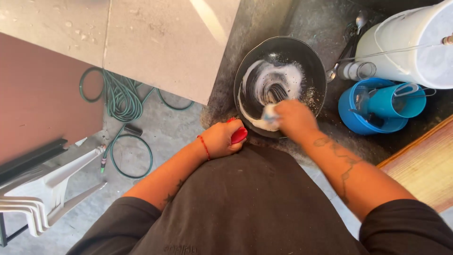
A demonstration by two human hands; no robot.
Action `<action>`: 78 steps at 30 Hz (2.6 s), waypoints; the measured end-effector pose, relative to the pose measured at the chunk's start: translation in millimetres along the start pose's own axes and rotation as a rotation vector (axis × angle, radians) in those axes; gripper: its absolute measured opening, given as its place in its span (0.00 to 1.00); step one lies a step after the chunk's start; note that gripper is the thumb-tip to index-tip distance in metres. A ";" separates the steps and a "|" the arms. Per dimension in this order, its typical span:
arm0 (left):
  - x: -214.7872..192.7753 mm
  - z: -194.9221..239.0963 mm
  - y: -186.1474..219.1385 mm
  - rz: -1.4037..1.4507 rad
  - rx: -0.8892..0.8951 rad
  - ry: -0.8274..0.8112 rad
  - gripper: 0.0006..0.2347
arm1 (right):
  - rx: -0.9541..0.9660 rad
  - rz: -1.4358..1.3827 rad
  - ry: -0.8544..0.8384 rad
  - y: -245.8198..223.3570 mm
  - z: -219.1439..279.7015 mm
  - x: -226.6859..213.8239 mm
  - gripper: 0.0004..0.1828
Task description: The person washes several kitchen items at an outdoor sink using a sponge and soap. They scrub and rinse a pink plastic lid, a wooden cutting board, a wooden spatula, a white plastic lid, and a black frying pan, placing the cleaned items on a nearby tiled counter.
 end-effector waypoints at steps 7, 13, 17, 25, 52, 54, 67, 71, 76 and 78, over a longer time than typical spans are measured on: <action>-4.0 -8.3 3.6 -0.029 0.044 0.032 0.13 | 0.070 -0.059 0.129 -30.3 -36.6 18.8 0.15; 3.5 -4.6 4.3 -0.025 -0.009 0.026 0.14 | 0.263 0.125 0.038 2.1 -51.8 15.4 0.12; 3.8 -5.1 -6.1 -0.041 0.032 0.049 0.14 | 0.227 -0.026 -0.037 -37.7 -41.6 19.2 0.10; -4.6 -5.3 3.7 -0.132 0.153 0.075 0.17 | 0.081 0.099 0.155 -16.7 -43.7 16.9 0.07; 3.1 2.8 -3.9 -0.002 0.075 0.008 0.16 | 0.166 -0.146 -0.008 -38.0 -106.7 23.7 0.14; 2.6 1.4 -3.4 -0.031 0.070 0.005 0.17 | 0.194 -0.126 0.123 -22.9 -134.5 8.9 0.13; -8.6 -9.9 -3.6 -0.079 0.065 -0.031 0.16 | 0.239 -0.448 -0.119 -68.0 -111.4 5.0 0.08; 0.3 -1.4 -12.7 -0.024 0.029 -0.040 0.15 | 0.219 -0.591 -0.148 -89.7 -76.3 -30.2 0.07; 0.9 -1.4 -11.3 -0.003 0.045 -0.018 0.13 | 0.143 -0.278 -0.499 -87.3 -59.3 -49.6 0.13; -0.8 -1.4 -11.8 0.009 0.040 -0.004 0.12 | 0.153 -0.457 -0.237 -87.1 -97.3 -22.0 0.09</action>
Point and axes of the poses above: each hand's wrist, its own z-axis away from the middle knuckle, its own x-axis out of the palm, y = z × x, the point moved 1 cm from there along -z, towards the middle knuckle, and after that the axes turned 13 degrees about x, right-handed, at the moved point
